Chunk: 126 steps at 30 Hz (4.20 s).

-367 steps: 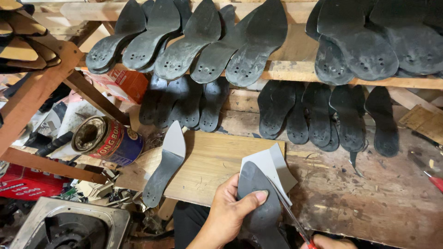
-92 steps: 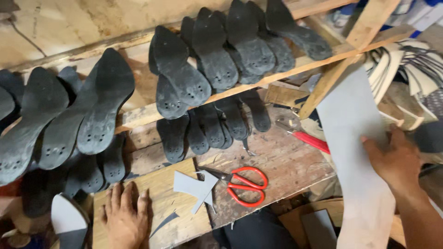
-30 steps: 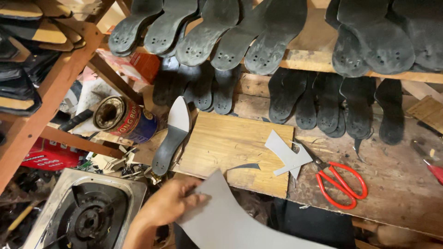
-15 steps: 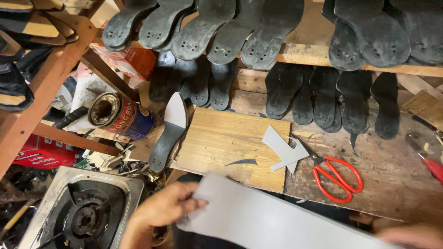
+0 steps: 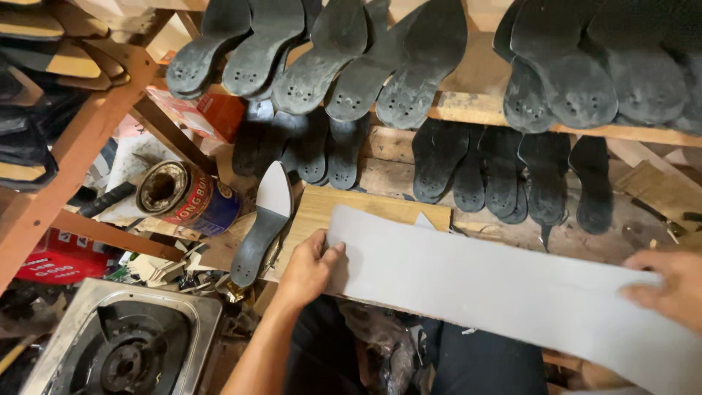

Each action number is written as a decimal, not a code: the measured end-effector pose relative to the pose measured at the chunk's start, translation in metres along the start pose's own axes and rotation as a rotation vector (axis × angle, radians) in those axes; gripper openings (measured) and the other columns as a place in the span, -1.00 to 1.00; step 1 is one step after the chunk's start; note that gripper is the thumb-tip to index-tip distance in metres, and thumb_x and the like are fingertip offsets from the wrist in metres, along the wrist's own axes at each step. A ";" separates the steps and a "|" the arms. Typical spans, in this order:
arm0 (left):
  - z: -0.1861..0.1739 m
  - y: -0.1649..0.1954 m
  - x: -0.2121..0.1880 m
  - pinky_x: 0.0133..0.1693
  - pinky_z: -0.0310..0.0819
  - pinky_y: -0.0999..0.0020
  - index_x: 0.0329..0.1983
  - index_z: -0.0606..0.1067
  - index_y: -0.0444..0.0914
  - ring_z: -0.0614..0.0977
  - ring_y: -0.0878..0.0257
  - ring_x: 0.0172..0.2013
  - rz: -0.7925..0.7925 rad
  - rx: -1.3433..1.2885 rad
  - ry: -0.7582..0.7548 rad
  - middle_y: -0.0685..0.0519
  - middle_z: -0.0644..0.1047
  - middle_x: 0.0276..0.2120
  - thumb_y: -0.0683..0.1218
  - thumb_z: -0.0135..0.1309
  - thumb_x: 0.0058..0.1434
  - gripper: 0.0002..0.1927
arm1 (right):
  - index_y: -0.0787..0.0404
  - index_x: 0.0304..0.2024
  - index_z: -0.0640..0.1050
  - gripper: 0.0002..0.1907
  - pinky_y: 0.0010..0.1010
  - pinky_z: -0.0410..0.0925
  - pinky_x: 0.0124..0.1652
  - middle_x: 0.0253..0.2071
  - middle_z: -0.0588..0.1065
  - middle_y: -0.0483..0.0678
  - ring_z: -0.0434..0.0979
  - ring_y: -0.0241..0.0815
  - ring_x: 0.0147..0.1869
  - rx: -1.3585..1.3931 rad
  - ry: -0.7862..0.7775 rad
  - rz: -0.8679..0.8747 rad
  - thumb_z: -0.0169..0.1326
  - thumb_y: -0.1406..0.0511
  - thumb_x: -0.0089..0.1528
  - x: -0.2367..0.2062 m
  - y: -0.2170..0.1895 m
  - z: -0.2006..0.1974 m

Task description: The person applies a liquid from a plastic bottle onto black shoe insoles, then places a white sheet on each insole and trims the sheet with scissors to match the insole shape. The person handles insoles one at a time and sets trimmed insoles aside.

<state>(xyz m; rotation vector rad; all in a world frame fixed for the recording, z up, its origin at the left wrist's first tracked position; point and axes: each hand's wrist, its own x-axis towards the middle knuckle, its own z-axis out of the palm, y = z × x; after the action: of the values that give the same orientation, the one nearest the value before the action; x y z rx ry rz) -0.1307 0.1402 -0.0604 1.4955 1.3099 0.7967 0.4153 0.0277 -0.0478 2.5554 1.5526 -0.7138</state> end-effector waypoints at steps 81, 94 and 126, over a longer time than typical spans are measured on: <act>-0.041 -0.007 -0.022 0.04 0.43 0.47 0.21 0.47 -0.34 0.60 0.39 -0.08 -0.030 -0.618 -0.306 0.11 0.62 -0.05 -0.12 -0.03 0.34 -0.60 | 0.09 0.01 0.50 -0.73 -0.56 0.31 -0.36 -0.18 0.56 -0.23 0.51 -0.39 -0.25 1.574 -0.544 -0.525 0.13 0.37 0.25 0.029 -0.341 0.041; -0.046 0.003 -0.034 0.05 0.43 0.43 0.21 0.48 -0.36 0.60 0.35 -0.07 0.016 -0.568 -0.321 0.06 0.62 -0.05 -0.11 -0.04 0.36 -0.60 | 0.08 0.02 0.48 -0.71 -0.56 0.30 -0.36 -0.21 0.53 -0.26 0.47 -0.42 -0.24 1.526 -0.503 -0.509 0.15 0.36 0.24 0.019 -0.351 0.029; -0.049 0.011 -0.037 0.04 0.40 0.49 0.16 0.50 -0.35 0.58 0.41 -0.08 0.004 -0.559 -0.341 0.12 0.62 -0.08 -0.12 -0.02 0.35 -0.64 | 0.26 0.44 0.12 -0.21 -0.56 0.31 -0.39 -0.16 0.55 -0.17 0.54 -0.41 -0.25 1.563 -0.515 -0.493 0.16 0.38 0.22 0.031 -0.352 0.035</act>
<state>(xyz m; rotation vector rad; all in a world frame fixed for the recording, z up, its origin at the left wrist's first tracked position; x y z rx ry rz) -0.1791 0.1162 -0.0299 1.1185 0.7483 0.7867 0.1143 0.2147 -0.0288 1.9206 1.6298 -3.3073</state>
